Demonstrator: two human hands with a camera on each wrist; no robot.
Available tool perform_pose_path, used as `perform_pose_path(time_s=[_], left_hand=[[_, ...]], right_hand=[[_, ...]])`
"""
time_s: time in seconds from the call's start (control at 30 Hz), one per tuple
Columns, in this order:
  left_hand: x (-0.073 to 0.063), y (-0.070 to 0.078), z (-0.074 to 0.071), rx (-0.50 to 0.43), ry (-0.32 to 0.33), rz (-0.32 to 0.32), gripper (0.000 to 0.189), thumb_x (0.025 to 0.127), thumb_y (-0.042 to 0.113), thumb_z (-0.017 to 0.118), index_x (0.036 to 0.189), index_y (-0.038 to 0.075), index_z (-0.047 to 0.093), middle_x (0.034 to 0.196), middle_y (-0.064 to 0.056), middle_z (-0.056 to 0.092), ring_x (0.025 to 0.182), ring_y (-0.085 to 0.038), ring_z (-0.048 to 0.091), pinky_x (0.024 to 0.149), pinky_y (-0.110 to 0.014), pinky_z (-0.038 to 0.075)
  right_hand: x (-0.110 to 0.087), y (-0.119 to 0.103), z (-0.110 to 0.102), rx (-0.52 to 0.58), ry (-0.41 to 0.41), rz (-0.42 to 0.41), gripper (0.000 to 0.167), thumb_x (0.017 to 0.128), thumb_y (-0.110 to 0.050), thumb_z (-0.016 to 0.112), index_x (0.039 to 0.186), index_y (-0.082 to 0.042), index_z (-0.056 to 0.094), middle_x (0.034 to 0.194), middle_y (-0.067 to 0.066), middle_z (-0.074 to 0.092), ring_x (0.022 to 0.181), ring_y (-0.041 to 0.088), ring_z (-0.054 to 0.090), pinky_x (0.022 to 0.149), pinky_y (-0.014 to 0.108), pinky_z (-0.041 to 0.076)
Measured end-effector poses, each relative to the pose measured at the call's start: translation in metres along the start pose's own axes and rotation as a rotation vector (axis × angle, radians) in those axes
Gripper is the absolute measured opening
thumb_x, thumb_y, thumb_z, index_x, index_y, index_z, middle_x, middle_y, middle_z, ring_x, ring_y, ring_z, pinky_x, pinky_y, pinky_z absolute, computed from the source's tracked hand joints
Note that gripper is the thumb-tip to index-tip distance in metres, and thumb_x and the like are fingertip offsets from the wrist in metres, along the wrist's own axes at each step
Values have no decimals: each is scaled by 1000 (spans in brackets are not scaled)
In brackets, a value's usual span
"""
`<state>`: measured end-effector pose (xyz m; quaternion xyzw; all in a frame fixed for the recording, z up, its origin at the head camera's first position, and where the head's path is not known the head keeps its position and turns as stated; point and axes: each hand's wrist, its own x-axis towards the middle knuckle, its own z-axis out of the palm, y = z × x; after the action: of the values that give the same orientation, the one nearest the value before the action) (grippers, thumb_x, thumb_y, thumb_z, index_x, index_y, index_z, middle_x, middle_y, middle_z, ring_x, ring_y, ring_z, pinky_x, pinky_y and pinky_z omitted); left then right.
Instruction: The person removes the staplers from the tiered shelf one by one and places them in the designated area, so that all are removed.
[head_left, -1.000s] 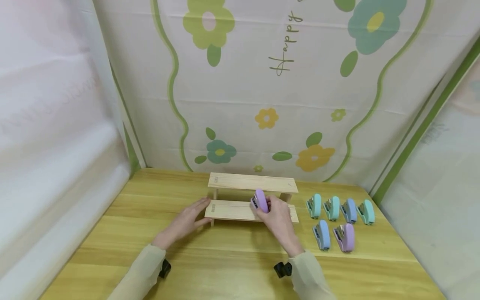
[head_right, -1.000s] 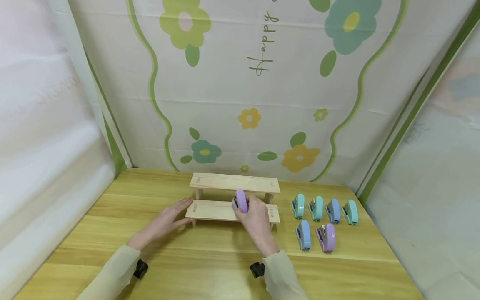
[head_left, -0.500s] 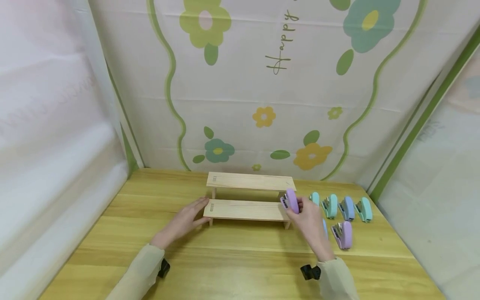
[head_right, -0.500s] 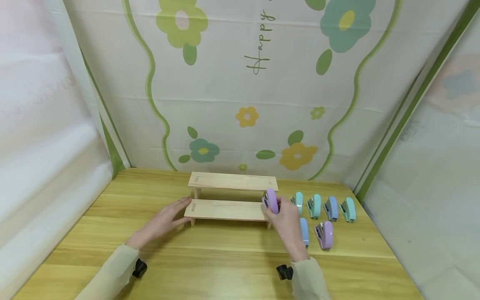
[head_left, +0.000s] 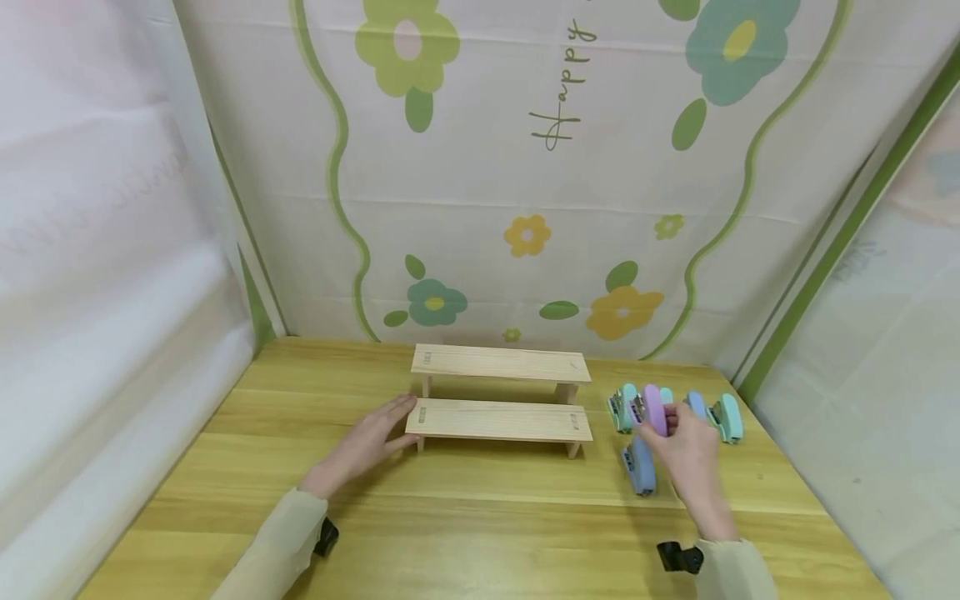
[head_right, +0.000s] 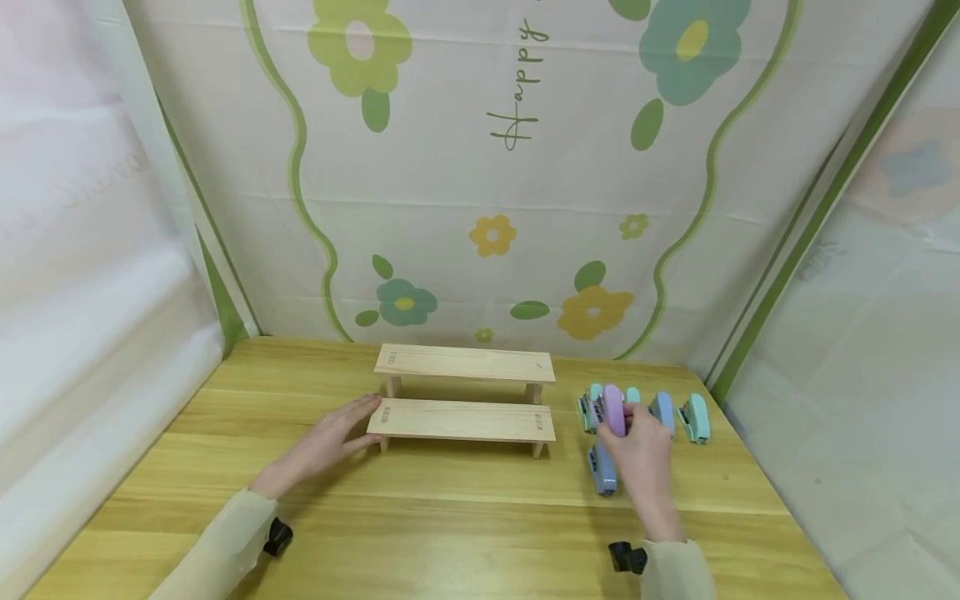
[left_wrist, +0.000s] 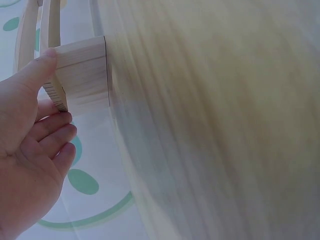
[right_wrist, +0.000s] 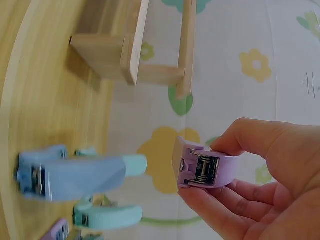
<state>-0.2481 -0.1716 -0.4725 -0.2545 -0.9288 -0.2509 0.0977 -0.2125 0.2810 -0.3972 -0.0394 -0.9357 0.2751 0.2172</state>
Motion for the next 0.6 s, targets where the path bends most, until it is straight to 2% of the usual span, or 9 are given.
perform_pose_path(time_s=[0.17,0.27,0.4,0.6], left_hand=[[0,-1,0,1,-14,-12,66,92,26,71,145,-4,45,151,-24,44,139,-40,45,114,-53,43],[0,-2,0,2,-19,-26,66,93,27,70,145,-5,44,151,-24,44,140,-40,45,115,-54,42],[1,-2,1,12,-19,-31,66,93,28,70,145,-5,45,151,-24,45,139,-41,45,115,-55,41],[0,-2,0,18,-22,-30,67,92,29,70,145,-4,45,151,-25,45,138,-43,46,113,-57,42]], right_hand=[[-1,22,-15,-25,3,49,42,82,-14,75,108,15,60,97,35,69,81,42,70,61,44,63],[0,35,-23,-26,-17,84,45,83,-16,75,111,16,58,99,37,68,80,43,70,56,38,62],[0,55,-31,-87,6,84,44,82,-16,76,108,16,60,95,35,70,75,41,70,51,30,56],[-1,81,-41,-132,32,126,42,82,-19,77,105,13,62,92,32,71,73,38,68,53,27,47]])
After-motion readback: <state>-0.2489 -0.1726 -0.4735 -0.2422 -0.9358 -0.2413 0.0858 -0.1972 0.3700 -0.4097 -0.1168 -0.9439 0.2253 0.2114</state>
